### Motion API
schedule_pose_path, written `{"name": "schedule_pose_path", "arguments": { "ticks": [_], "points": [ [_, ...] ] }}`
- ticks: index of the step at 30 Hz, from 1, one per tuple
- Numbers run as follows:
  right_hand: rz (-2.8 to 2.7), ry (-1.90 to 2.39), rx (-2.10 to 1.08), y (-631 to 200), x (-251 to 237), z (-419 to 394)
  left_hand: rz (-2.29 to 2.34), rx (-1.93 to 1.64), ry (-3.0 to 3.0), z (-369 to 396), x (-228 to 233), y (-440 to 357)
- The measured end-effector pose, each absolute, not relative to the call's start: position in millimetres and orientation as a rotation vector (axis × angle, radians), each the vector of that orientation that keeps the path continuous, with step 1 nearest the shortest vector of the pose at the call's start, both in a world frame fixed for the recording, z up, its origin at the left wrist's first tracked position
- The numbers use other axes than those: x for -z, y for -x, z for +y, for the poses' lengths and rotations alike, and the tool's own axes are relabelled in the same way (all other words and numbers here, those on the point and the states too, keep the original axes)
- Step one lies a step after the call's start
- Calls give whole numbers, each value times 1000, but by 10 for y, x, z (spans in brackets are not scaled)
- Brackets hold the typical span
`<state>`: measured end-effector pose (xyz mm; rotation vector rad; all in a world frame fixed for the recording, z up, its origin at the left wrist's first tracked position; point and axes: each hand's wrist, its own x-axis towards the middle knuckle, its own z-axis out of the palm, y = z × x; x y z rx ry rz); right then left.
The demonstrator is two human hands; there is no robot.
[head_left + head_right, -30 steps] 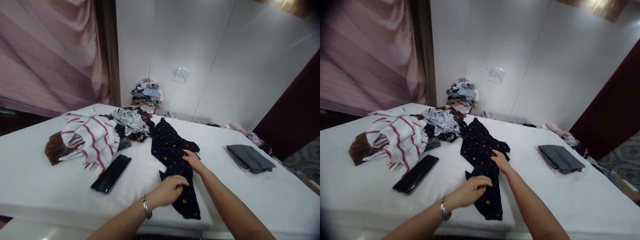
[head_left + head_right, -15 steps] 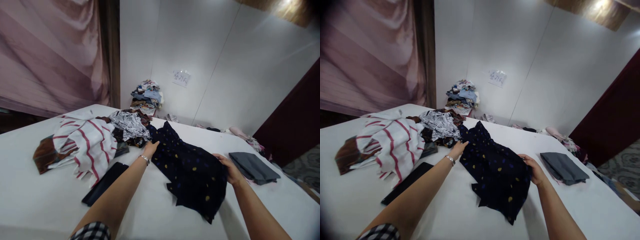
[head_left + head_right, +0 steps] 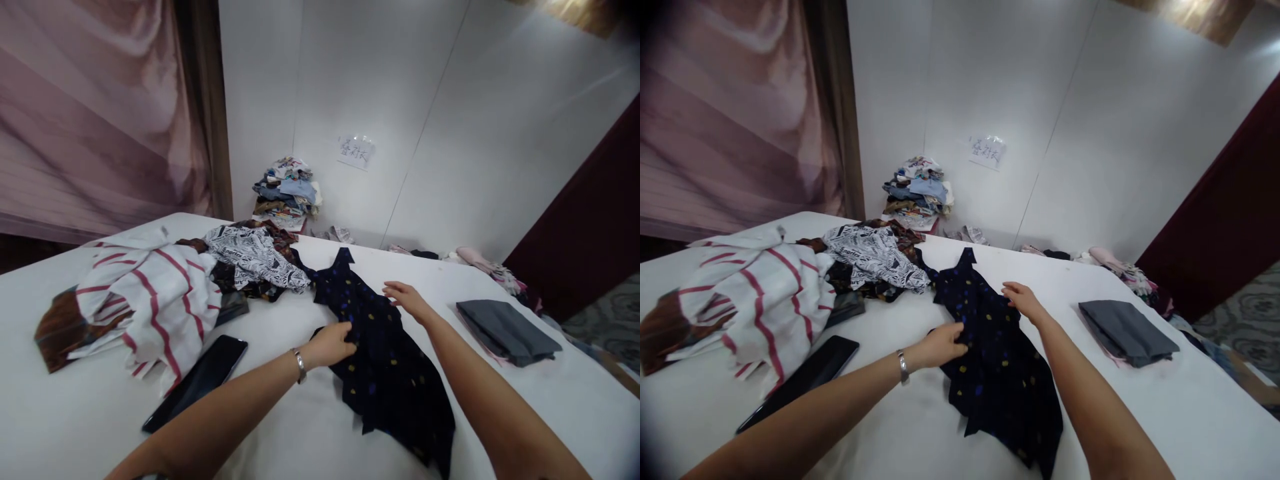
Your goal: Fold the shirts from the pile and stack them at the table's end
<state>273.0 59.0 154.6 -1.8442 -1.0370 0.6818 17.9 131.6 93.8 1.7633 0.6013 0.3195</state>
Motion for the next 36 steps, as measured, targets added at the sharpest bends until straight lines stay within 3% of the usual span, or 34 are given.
{"name": "schedule_pose_path", "arguments": {
  "ticks": [4,9,16,22,30,36],
  "points": [
    [-1180,1986,-548,-2594,-1372,1139,584,-66,-1676,1204,-973,-58],
    [-1359,2071,-350,-2554,-1180,1558,790,-196,-1429,1293,-1096,-27],
    [-1987,2232,-358,-2449,-1081,1681,515,-250,-1417,987,-1216,-20],
    [-2168,2282,-300,-2418,-1158,1647,521,-221,-1353,905,-1240,83],
    [-1734,2216,2,-2902,-1651,1240,739,-468,-1078,1070,-1217,140],
    [-1112,2124,228,-3388,-2359,635,771,-559,-1659,1261,-1281,3]
  ]
}}
